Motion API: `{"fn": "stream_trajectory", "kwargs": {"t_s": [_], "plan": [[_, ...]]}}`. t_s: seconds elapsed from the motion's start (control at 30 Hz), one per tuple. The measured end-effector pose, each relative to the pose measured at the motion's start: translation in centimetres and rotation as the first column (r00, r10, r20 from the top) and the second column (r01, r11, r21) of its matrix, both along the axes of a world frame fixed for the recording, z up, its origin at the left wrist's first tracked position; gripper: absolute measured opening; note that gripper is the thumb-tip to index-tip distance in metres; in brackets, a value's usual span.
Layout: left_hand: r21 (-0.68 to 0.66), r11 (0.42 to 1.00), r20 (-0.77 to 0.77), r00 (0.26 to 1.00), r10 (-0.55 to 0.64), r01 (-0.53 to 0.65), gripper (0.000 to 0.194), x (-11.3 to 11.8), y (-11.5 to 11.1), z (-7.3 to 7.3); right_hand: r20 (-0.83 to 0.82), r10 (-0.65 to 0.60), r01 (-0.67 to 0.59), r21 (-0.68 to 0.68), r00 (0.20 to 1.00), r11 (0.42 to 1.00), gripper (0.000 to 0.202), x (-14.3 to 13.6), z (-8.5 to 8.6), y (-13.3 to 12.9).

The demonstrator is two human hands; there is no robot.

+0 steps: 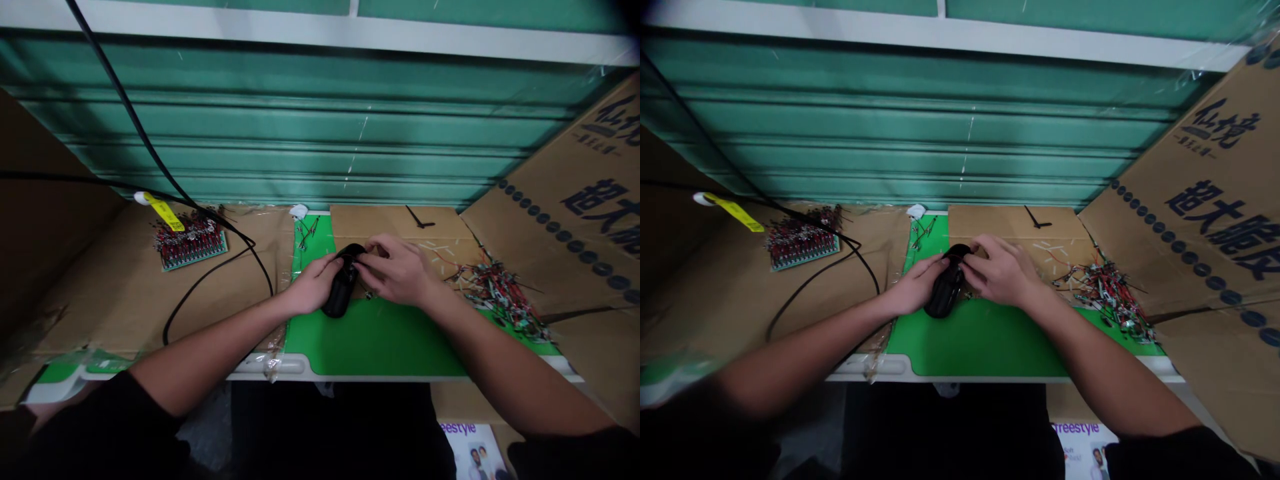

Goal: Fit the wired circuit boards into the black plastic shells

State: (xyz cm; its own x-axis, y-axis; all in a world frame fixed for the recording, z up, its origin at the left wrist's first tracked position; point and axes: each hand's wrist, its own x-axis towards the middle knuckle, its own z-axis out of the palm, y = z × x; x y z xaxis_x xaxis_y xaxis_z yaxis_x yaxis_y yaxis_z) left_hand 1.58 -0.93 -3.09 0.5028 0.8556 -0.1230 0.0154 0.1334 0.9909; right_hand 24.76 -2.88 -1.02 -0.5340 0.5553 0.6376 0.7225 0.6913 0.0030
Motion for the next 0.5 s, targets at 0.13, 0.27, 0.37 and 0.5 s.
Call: {"fn": "stream_trajectory", "kwargs": {"t_s": [0.13, 0.27, 0.37, 0.5], "plan": [[0.002, 1.000, 0.005, 1.000, 0.028, -0.028, 0.046, 0.00, 0.10, -0.16, 0.004, 0.055, -0.054, -0.108, 0.998, 0.993, 0.017, 0.07, 0.66, 0.12], [0.021, 0.999, 0.014, 0.999, 0.036, -0.037, 0.046, -0.03, 0.13, 0.11, -0.236, 0.082, -0.129, -0.191, 0.968, 0.973, 0.017, -0.40, 0.59, 0.16], [0.016, 0.999, 0.014, 0.999, 0.045, -0.045, 0.047, -0.08, 0.20, 0.31, -0.340, 0.025, -0.122, -0.265, 0.940, 0.957, 0.012, -0.66, 0.44, 0.02], [0.041, 0.998, -0.028, 0.998, 0.055, -0.053, 0.047, -0.17, 0.34, 0.20, -0.377, 0.022, -0.145, -0.302, 0.926, 0.942, 0.008, -0.84, 0.47, -0.20]]}}
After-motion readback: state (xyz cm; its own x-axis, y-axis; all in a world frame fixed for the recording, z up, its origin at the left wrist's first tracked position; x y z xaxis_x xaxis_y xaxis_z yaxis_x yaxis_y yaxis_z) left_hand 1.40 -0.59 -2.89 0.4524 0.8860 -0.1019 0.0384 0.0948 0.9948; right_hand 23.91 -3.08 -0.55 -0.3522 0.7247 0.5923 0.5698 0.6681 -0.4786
